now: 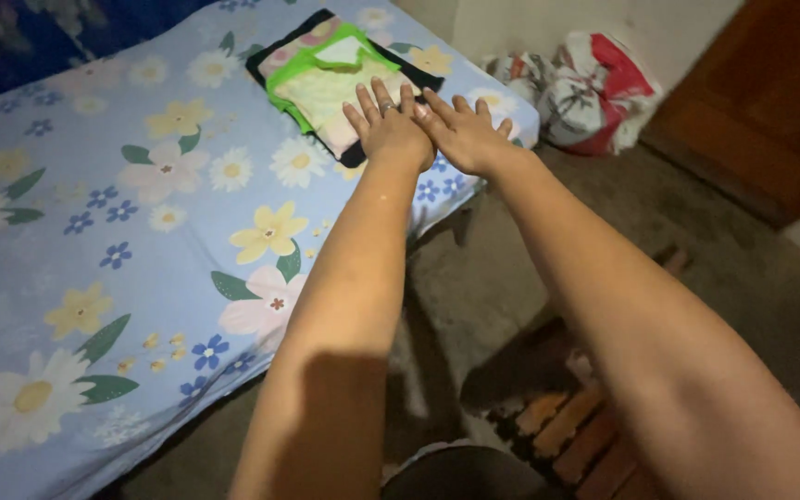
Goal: Folding and stacking various items of clothing on a bed and on the floor.
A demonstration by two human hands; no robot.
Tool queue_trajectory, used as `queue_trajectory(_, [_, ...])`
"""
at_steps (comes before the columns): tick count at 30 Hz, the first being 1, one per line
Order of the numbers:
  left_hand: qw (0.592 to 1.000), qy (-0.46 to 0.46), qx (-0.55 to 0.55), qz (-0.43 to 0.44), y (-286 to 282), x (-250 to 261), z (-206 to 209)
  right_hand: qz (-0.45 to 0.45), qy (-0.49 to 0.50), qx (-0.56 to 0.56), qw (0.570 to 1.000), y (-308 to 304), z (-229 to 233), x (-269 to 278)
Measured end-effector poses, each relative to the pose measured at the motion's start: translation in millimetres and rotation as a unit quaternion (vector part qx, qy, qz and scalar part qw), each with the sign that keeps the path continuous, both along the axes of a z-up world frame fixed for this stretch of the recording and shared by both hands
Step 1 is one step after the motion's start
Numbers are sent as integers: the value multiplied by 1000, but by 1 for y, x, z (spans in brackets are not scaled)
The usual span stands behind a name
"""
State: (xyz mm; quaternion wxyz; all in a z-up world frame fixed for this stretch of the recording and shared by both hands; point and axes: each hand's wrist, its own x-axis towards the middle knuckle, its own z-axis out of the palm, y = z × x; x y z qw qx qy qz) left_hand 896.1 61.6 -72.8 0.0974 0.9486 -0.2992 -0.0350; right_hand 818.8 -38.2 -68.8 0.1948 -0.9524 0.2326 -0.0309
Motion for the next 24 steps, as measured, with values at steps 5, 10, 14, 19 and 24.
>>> queue_trajectory(5, [999, 17, 0, 46, -6, 48, -3, 60, 6, 3, 998, -15, -2, 58])
queue_trajectory(10, [997, 29, 3, 65, -9, 113, -18, 88, 22, 10, 996, -20, -16, 129])
queue_trajectory(14, [997, 25, 14, 68, -18, 186, -35, 94, 24, 2, 995, -33, -38, 203])
queue_trajectory(19, [998, 21, 24, 62, -37, 280, -31, 81, 44, -1, 996, -50, -36, 293])
queue_trajectory(24, [999, 13, 15, 47, -65, 355, -54, 74, 48, 22, 996, -72, -46, 358])
